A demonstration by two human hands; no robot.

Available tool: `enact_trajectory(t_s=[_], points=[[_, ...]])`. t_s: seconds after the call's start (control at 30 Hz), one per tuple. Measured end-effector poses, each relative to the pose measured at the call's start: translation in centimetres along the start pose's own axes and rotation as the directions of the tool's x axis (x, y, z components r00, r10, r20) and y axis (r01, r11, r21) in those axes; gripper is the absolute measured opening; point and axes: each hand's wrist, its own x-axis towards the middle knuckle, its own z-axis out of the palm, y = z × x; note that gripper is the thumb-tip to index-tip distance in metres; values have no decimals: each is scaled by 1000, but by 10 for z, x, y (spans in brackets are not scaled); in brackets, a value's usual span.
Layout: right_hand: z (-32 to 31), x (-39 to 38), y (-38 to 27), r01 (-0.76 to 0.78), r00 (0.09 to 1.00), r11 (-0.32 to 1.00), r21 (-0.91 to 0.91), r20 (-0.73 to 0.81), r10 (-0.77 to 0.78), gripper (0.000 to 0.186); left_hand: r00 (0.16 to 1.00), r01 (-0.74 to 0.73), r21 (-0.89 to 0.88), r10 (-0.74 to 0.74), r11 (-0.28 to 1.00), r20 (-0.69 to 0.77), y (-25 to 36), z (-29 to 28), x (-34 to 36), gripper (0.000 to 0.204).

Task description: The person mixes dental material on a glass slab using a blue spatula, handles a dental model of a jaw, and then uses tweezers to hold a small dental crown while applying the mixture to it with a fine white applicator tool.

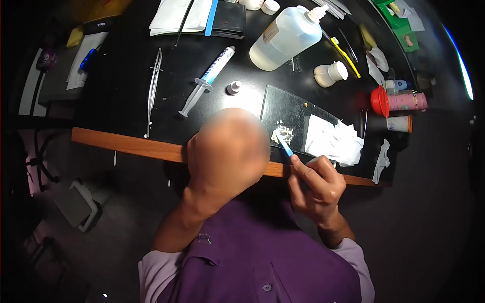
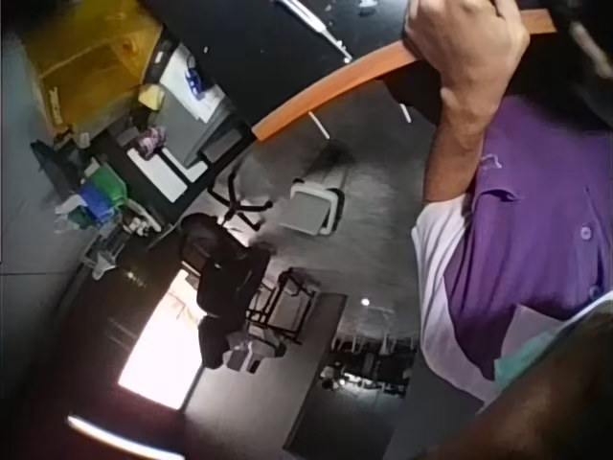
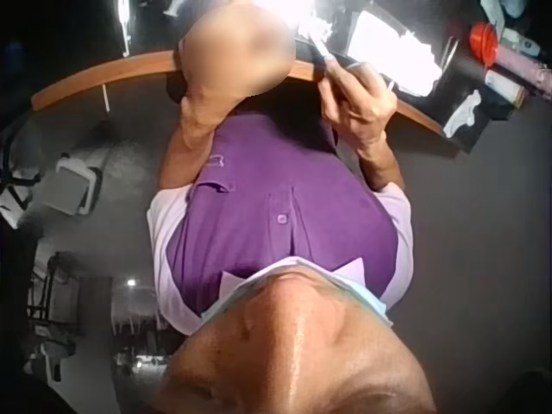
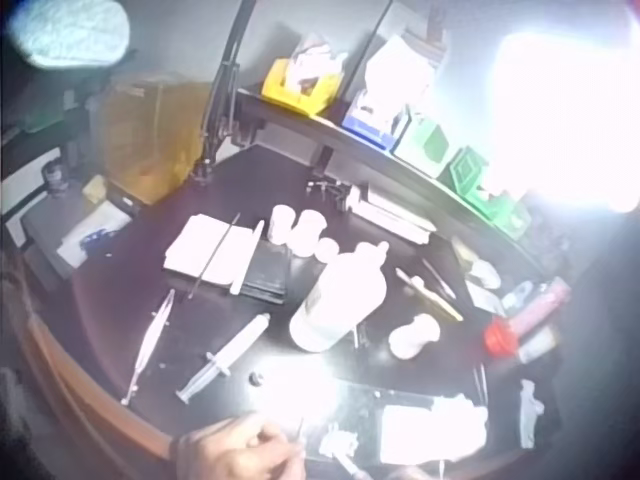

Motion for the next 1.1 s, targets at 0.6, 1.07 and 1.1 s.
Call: enact_trajectory(t_s=[0.6, 1.07, 1.1], points=[[-4, -2, 9, 80, 996, 997, -6, -28, -81, 38, 1000, -5, -8, 5, 1000, -1, 1, 0, -2, 7], [3, -2, 10, 10, 1000, 999, 39, 0, -10, 35, 1000, 3, -3, -3, 1000, 26, 1, -2, -1, 4], [2, -1, 9, 25, 1000, 999, 27, 9, -25, 35, 1000, 3, 1, -3, 1000, 24, 1, -2, -1, 5]])
